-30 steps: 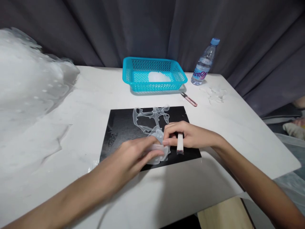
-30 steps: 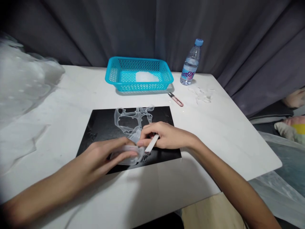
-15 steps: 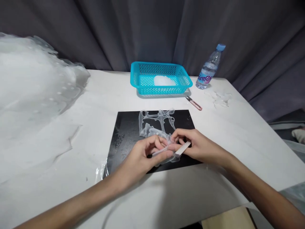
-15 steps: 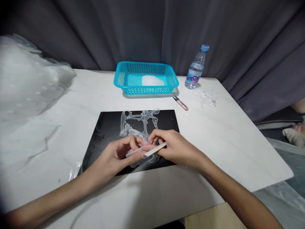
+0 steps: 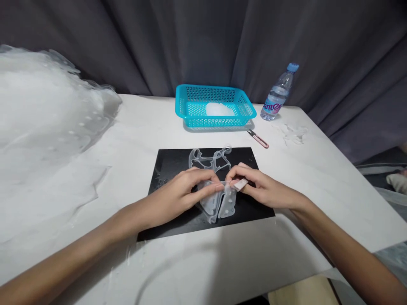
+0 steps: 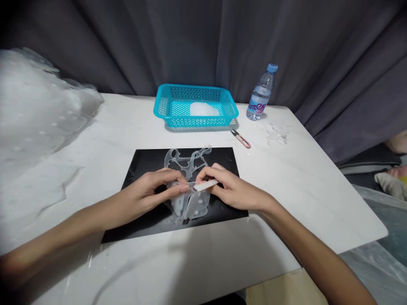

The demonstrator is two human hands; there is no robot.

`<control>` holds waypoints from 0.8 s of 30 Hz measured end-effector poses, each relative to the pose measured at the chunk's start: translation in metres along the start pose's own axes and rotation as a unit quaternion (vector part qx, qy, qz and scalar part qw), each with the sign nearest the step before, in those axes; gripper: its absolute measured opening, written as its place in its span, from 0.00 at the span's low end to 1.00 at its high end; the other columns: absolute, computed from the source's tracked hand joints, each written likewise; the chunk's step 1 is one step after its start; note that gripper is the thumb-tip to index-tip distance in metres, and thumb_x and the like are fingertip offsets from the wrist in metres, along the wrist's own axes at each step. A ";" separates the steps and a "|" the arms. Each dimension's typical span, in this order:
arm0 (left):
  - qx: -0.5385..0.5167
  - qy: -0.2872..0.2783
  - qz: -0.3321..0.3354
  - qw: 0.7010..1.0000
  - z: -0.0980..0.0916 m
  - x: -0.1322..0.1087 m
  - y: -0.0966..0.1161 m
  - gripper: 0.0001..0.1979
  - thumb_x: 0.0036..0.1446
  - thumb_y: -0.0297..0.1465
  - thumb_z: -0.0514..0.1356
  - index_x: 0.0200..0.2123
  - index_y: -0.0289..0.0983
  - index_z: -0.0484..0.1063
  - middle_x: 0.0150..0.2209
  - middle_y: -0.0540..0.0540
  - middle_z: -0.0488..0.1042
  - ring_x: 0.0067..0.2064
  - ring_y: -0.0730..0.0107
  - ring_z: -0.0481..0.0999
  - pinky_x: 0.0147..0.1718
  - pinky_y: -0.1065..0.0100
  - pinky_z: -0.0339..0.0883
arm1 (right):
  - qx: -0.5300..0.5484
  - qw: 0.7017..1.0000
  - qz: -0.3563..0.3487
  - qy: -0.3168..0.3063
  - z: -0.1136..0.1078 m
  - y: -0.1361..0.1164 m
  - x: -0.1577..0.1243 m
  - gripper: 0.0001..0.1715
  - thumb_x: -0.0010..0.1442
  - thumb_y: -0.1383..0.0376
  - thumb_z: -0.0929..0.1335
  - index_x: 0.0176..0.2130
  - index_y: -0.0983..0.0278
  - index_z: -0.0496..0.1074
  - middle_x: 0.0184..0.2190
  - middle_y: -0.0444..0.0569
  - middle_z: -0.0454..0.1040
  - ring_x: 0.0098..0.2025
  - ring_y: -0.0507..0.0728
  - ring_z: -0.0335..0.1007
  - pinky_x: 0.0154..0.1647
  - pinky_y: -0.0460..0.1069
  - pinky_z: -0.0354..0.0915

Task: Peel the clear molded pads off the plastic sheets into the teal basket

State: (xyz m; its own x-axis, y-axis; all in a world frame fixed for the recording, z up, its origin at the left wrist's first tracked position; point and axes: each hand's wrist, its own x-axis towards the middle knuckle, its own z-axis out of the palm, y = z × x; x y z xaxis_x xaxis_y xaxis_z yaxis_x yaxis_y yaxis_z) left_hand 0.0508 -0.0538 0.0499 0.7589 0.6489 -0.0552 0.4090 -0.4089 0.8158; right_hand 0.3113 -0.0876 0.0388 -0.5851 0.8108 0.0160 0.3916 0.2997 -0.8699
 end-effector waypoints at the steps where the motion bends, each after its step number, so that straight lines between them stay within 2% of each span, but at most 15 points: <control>1: -0.024 0.002 -0.012 1.000 0.000 0.000 0.002 0.17 0.73 0.45 0.56 0.40 0.40 0.77 0.36 0.51 0.76 0.39 0.68 0.73 0.40 0.69 0.64 | -0.005 1.000 0.001 0.008 0.001 0.001 0.000 0.08 0.73 0.69 0.64 0.46 0.58 0.72 0.42 0.45 0.69 0.46 0.55 0.66 0.51 0.50 0.64; 6: -0.105 -0.001 -0.075 0.992 0.003 -0.001 0.010 0.19 0.70 0.48 0.59 0.41 0.41 0.80 0.30 0.53 0.70 0.29 0.73 0.63 0.26 0.72 0.55 | -0.031 0.999 -0.005 0.036 0.006 0.003 0.001 0.08 0.73 0.68 0.64 0.47 0.58 0.72 0.42 0.45 0.70 0.46 0.56 0.66 0.51 0.51 0.64; 8: -0.120 0.002 -0.092 0.989 0.005 -0.001 0.011 0.19 0.68 0.49 0.60 0.42 0.41 0.81 0.27 0.54 0.67 0.26 0.74 0.59 0.23 0.71 0.50 | -0.040 0.998 -0.012 0.040 0.008 0.003 0.002 0.08 0.74 0.68 0.64 0.47 0.58 0.72 0.41 0.46 0.71 0.46 0.57 0.66 0.50 0.52 0.65; 10: -0.128 0.009 -0.096 0.987 0.006 0.000 0.012 0.19 0.67 0.49 0.61 0.42 0.40 0.81 0.25 0.55 0.64 0.25 0.75 0.56 0.22 0.71 0.47 | -0.067 0.994 -0.032 0.079 0.011 0.002 0.002 0.08 0.73 0.69 0.64 0.48 0.58 0.71 0.42 0.47 0.72 0.47 0.57 0.67 0.50 0.53 0.65; 13: -0.140 0.024 -0.084 0.986 0.007 0.001 0.011 0.18 0.68 0.47 0.61 0.40 0.39 0.81 0.29 0.53 0.71 0.29 0.73 0.65 0.28 0.71 0.56 | -0.143 0.970 -0.097 0.169 0.019 -0.002 -0.001 0.07 0.69 0.66 0.69 0.48 0.60 0.70 0.45 0.50 0.72 0.50 0.60 0.66 0.51 0.55 0.65; 15: -0.143 0.027 -0.080 0.986 0.008 0.001 0.010 0.18 0.69 0.46 0.59 0.40 0.38 0.80 0.35 0.51 0.76 0.36 0.69 0.71 0.35 0.70 0.62 | -0.198 0.954 -0.137 0.177 0.026 -0.005 -0.004 0.20 0.64 0.59 0.75 0.51 0.61 0.68 0.47 0.53 0.71 0.50 0.63 0.66 0.50 0.57 0.66; 17: -0.137 0.029 -0.080 0.987 0.008 0.000 0.008 0.18 0.71 0.45 0.58 0.41 0.39 0.79 0.37 0.51 0.77 0.39 0.67 0.73 0.38 0.69 0.63 | -0.239 0.944 -0.157 0.163 0.031 -0.006 -0.007 0.33 0.61 0.53 0.78 0.56 0.62 0.65 0.50 0.56 0.72 0.50 0.64 0.67 0.49 0.58 0.68; 18: -0.135 0.029 -0.079 0.987 0.008 -0.001 0.008 0.17 0.71 0.45 0.58 0.41 0.39 0.79 0.37 0.51 0.76 0.40 0.67 0.73 0.39 0.69 0.63 | -0.245 0.943 -0.161 0.160 0.033 -0.006 -0.008 0.36 0.60 0.51 0.78 0.58 0.62 0.64 0.50 0.57 0.72 0.50 0.64 0.67 0.49 0.59 0.68; 21: -0.139 0.036 -0.074 0.987 0.008 -0.003 0.006 0.16 0.71 0.44 0.58 0.42 0.40 0.78 0.38 0.52 0.76 0.40 0.67 0.73 0.39 0.69 0.64 | -0.202 0.958 -0.139 0.150 0.037 -0.005 -0.009 0.34 0.61 0.51 0.77 0.57 0.61 0.64 0.48 0.55 0.74 0.48 0.62 0.68 0.47 0.56 0.69; 24: -0.150 0.036 -0.075 0.985 0.008 -0.004 0.006 0.15 0.71 0.44 0.58 0.42 0.40 0.78 0.38 0.52 0.77 0.39 0.69 0.73 0.38 0.70 0.64 | -0.145 0.971 -0.077 0.171 0.039 -0.006 -0.009 0.27 0.62 0.55 0.77 0.54 0.60 0.67 0.44 0.50 0.74 0.45 0.59 0.68 0.44 0.53 0.69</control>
State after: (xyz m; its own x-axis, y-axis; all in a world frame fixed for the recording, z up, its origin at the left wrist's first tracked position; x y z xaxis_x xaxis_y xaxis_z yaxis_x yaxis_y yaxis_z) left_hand 0.0539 -0.0640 0.0505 0.6588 0.7360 -0.1560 0.3369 -0.1031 0.9359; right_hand 0.2865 -0.1164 0.0248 -0.4013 0.8503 0.3405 0.5317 0.5190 -0.6693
